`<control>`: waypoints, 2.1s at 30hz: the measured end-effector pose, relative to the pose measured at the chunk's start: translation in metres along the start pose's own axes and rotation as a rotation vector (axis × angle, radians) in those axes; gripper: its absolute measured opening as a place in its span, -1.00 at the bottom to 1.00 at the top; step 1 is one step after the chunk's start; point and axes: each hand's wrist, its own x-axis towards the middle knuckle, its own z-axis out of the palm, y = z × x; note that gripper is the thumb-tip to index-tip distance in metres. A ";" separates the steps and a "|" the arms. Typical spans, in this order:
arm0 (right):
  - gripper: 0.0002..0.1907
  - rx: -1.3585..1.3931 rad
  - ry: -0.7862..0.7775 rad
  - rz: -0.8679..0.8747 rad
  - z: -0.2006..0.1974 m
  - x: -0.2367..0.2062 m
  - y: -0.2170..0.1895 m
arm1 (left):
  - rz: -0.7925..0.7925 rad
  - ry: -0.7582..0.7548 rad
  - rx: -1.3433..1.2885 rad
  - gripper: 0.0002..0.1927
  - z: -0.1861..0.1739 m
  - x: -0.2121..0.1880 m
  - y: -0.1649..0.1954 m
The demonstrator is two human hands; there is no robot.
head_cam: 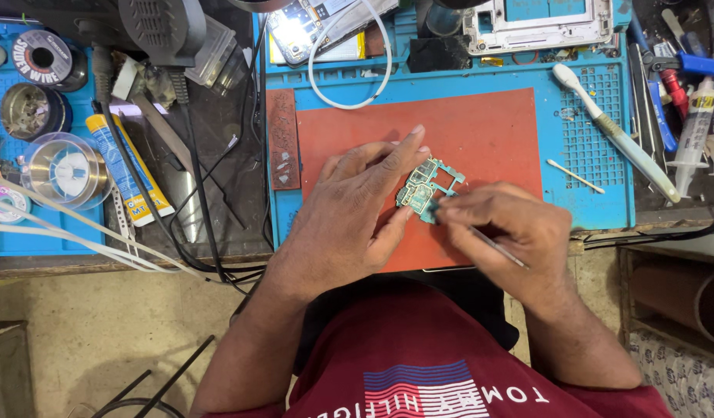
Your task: The person uses a small metal tool to scrape and clean the surface of a green circuit board. They repeatedly scrape different areas, occasionally repositioning the board and using a cotton swab to wipe away debris.
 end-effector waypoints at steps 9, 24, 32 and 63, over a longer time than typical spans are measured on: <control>-0.91 0.037 -0.031 -0.008 -0.003 -0.002 0.001 | 0.010 -0.001 -0.001 -0.16 -0.001 0.000 0.001; -0.87 0.027 -0.024 -0.041 0.000 -0.001 0.006 | 0.000 0.001 0.022 -0.16 0.005 0.002 0.000; -0.88 0.019 -0.036 -0.052 0.000 0.000 0.007 | -0.008 -0.008 0.019 -0.17 0.006 0.003 -0.003; -0.88 0.079 0.010 0.025 -0.014 0.003 0.004 | -0.033 -0.015 0.010 -0.17 -0.004 0.019 0.022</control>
